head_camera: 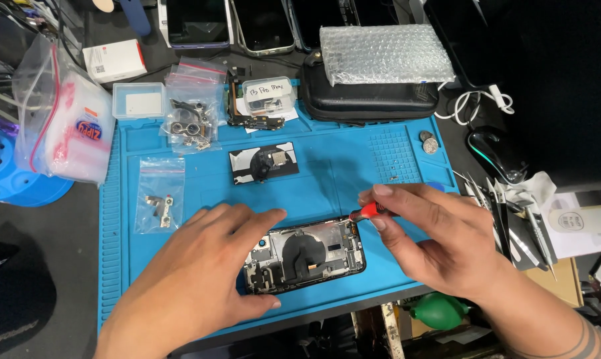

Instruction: Removing and adjusting internal components of a disassembled smartphone using tweezers and a screwdriver on a repair mat.

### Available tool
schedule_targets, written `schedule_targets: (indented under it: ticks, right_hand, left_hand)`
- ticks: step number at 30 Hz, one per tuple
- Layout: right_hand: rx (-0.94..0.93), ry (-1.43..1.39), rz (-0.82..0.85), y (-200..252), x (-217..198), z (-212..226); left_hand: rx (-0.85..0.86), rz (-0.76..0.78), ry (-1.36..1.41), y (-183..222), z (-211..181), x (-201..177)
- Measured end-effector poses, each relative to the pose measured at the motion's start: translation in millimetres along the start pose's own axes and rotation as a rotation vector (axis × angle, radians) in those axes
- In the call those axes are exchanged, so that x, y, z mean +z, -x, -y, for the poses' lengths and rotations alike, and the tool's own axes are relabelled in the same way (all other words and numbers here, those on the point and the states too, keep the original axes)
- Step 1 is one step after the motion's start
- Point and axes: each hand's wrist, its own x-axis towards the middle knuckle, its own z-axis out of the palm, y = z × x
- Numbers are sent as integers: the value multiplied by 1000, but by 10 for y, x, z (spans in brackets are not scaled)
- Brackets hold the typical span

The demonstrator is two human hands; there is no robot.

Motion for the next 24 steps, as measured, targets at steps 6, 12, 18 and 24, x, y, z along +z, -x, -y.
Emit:
schedule_targets:
  ticks: [6, 12, 18, 24]
  right_hand:
    - [-52, 16, 2, -16, -6, -21]
    - [-41, 14, -10, -37, -72, 26]
    - [94, 93, -96, -15, -53, -27]
    - [72, 319, -34, -93, -72, -134]
  left_hand:
    - [-15, 24, 8, -3, -7, -20]
    - [3, -8, -12, 6, 14, 13]
    - [-10, 26, 6, 1, 1, -25]
    - [-57, -15, 37, 7, -34, -34]
